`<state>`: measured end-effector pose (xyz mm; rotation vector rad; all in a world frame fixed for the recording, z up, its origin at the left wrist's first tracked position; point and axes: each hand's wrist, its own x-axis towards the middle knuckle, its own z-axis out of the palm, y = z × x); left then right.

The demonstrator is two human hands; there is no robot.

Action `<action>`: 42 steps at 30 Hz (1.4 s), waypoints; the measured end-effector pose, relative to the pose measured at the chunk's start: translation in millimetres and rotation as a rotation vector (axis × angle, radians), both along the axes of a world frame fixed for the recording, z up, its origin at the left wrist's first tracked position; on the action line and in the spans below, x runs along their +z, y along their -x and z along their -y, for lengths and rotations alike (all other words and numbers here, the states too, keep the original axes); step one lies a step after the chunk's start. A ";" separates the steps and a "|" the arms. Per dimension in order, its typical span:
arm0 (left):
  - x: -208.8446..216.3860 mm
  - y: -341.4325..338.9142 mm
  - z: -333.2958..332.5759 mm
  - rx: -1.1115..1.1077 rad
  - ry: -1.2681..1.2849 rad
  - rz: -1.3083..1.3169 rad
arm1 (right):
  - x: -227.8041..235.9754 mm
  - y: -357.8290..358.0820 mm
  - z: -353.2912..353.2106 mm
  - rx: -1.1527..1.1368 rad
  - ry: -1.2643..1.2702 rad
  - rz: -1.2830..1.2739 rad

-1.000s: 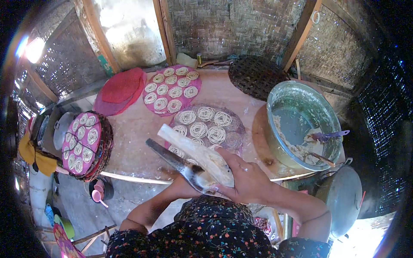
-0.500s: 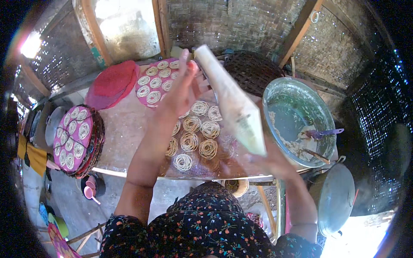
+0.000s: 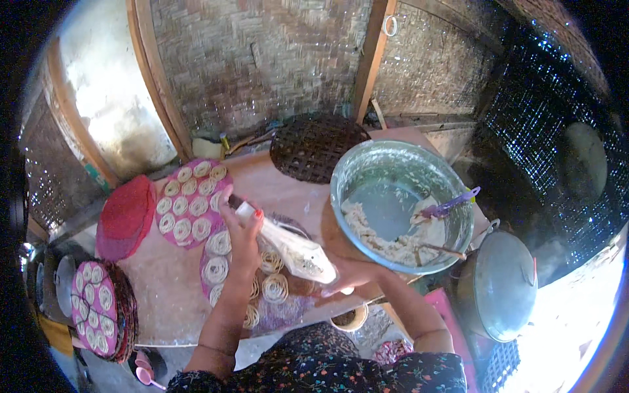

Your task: The person extrudes dough spirals onto round mats using a hand-held tool. They then lift a stack of the mats and place them inside a large metal steamer on a stove.

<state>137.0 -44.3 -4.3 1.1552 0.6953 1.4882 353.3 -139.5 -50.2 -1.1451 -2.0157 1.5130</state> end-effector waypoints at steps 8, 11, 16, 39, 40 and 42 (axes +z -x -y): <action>-10.3 -34.4 -23.8 -0.067 0.036 -0.029 | -25.4 -31.4 -8.2 -0.103 0.114 -0.072; -15.1 -39.8 -33.5 -0.117 0.031 -0.040 | -10.7 -45.0 -23.1 -0.135 0.351 0.036; 2.1 -36.4 -56.1 -0.099 -0.013 -0.046 | 4.0 -33.3 -19.3 -0.183 0.211 -0.068; -81.7 -26.6 -157.4 -0.182 0.716 0.079 | 22.6 -5.6 -52.4 -0.485 0.635 -0.087; -77.6 -21.0 -157.8 -0.214 0.660 0.119 | 17.0 -7.0 -53.6 -0.491 0.657 -0.100; -62.8 -17.6 -147.9 -0.245 0.612 0.156 | 25.5 -2.7 -46.1 -0.503 0.647 -0.117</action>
